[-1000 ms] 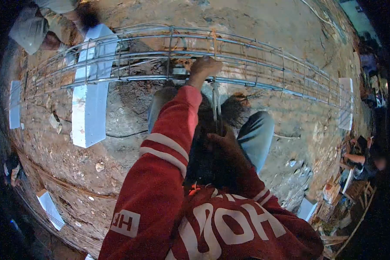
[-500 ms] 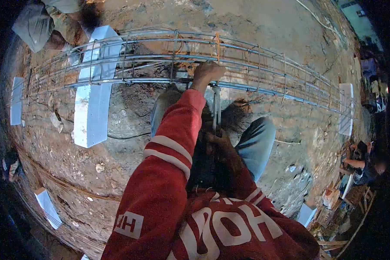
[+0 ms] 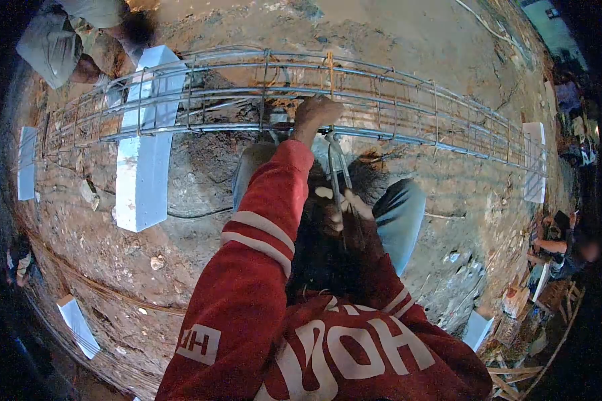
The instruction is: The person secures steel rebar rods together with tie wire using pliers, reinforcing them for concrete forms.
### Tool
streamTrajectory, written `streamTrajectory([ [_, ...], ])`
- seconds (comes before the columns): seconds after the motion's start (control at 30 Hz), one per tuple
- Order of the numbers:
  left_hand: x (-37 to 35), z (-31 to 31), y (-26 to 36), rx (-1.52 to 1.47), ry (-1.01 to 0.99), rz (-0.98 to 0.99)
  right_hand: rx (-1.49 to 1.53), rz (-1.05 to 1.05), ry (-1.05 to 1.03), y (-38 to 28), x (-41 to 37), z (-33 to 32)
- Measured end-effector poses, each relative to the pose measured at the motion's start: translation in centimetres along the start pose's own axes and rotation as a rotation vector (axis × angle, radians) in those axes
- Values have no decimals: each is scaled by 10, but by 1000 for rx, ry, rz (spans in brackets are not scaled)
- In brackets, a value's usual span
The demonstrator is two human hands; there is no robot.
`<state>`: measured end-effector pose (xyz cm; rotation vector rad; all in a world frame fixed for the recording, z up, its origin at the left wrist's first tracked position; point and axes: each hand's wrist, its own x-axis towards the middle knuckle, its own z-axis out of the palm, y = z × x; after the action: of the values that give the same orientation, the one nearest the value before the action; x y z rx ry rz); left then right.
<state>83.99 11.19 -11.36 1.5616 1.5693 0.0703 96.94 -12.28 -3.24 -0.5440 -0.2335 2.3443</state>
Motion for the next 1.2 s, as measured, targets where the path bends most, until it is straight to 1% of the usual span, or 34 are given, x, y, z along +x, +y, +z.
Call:
streamTrajectory([
  [0.03,5,5,-5,28,43,46,-156,15,239,-8,0,33],
  [0.07,-5,-3,1,30,44,44,-312,30,477,-13,0,51],
  [0.1,-16,-10,8,1,35,10,-310,32,477,-10,1,36],
  [0.13,-26,-14,15,-28,24,-21,-463,30,445,-5,1,10],
  [0.17,-23,-8,13,-25,23,-14,-618,22,410,-6,4,3],
  [0.2,-21,-2,10,-4,111,19,-618,16,413,-7,2,-3],
  [0.23,-20,-1,9,16,203,47,-522,-10,407,-9,4,0],
  [0.27,-17,-2,8,16,204,43,-423,-29,400,-9,4,0],
  [0.3,-14,-3,7,2,147,34,-420,-22,400,-10,5,-2],
  [0.37,-21,-12,12,-54,31,-16,-596,5,494,-14,8,-6],
  [0.5,-15,-6,10,-16,47,-17,-552,-14,504,-13,7,2],
  [0.57,-18,-7,10,-31,87,10,-676,-162,489,-7,11,-4],
  [0.6,-18,-9,10,-29,89,9,-675,-162,486,-3,13,-6],
  [0.67,-20,-14,13,1,-27,-66,-1222,-349,676,3,18,0],
  [0.7,-22,-15,14,3,-28,-68,-1219,-348,676,1,18,-2],
  [0.77,-17,-13,12,38,-38,-16,-771,150,481,-6,19,-7],
  [0.8,-14,-13,11,38,-38,-16,-771,150,481,-5,20,-10],
  [0.87,-18,-15,9,-4,-82,14,125,163,-118,0,19,-19],
  [0.9,-19,-16,10,-4,-79,12,124,165,-121,2,20,-23],
  [1.0,-26,-25,17,67,-75,-17,109,70,-193,1,25,-35],
  [1.03,-14,-12,7,31,-9,5,-81,136,-203,-12,21,-45],
  [1.07,-18,-12,9,-4,53,29,-83,136,-199,-17,14,-43],
  [1.1,-25,-7,11,-60,163,5,-265,53,13,-21,4,-38],
  [1.13,-13,-1,5,-66,152,9,-443,-28,232,-23,-9,-28],
  [1.17,-7,-4,4,-40,38,-15,-622,-110,451,-26,-21,-16],
  [1.2,-4,-3,2,-51,4,-24,-799,-193,671,-30,-32,-6],
])
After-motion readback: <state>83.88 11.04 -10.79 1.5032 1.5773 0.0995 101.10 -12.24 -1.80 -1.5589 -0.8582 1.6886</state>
